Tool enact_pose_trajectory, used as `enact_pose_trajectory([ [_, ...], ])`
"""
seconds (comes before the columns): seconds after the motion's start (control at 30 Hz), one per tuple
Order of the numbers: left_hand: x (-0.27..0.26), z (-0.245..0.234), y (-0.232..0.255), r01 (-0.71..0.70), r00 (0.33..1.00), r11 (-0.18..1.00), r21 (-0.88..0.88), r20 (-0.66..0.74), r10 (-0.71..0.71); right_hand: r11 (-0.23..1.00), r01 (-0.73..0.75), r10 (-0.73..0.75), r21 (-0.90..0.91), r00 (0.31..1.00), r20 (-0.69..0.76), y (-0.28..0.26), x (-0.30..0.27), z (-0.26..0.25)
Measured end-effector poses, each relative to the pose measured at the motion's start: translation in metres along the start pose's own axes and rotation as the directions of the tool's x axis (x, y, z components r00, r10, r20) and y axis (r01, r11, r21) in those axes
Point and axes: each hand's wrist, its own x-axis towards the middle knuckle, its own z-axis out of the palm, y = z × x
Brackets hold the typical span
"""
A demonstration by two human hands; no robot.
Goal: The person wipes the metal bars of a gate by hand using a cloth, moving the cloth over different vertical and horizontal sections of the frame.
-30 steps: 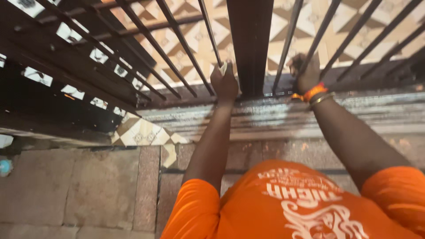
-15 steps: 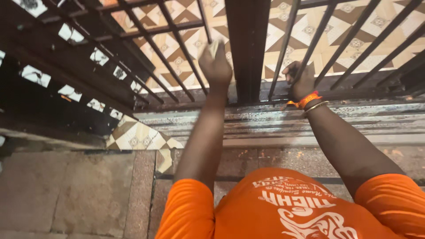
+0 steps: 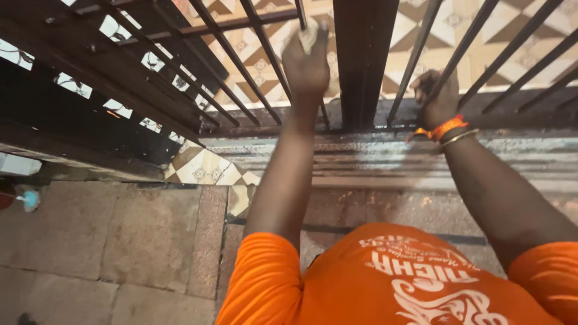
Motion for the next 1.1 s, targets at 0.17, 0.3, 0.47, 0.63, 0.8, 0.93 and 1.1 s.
enact_pose_trajectory([
  [0.17,0.005,0.011,-0.014,-0.282,0.941,0.93,0.235,-0.122,0.316,0.999,0.01,-0.011,0.039,1.0,0.029,-0.003,0.003,0.0],
  [0.3,-0.042,0.003,-0.062,-0.455,0.853,0.602,0.657,0.126,0.507,0.933,0.176,-0.159,-0.314,0.984,0.08,-0.006,-0.002,-0.01],
  [0.47,-0.073,0.002,-0.077,0.058,0.998,0.966,0.25,-0.053,-0.046,0.963,0.057,-0.053,-0.262,0.998,0.02,-0.017,-0.004,0.006],
  [0.63,-0.02,0.004,-0.014,0.039,0.999,0.999,0.016,-0.029,-0.039,1.0,0.016,-0.016,-0.004,1.0,0.001,-0.017,0.001,0.012],
  [0.8,0.013,0.014,-0.007,-0.068,0.996,0.995,-0.075,-0.07,0.063,0.994,0.067,-0.063,-0.085,0.997,0.047,-0.015,-0.002,0.006],
  [0.93,-0.02,0.001,-0.042,-0.522,0.829,0.713,0.468,0.084,0.553,0.995,0.072,-0.069,-0.07,0.996,0.052,-0.021,0.0,0.007],
  [1.1,-0.054,0.003,-0.065,0.159,0.987,0.987,0.029,-0.041,-0.158,0.999,0.053,-0.053,0.012,0.998,0.031,-0.018,0.0,0.01],
])
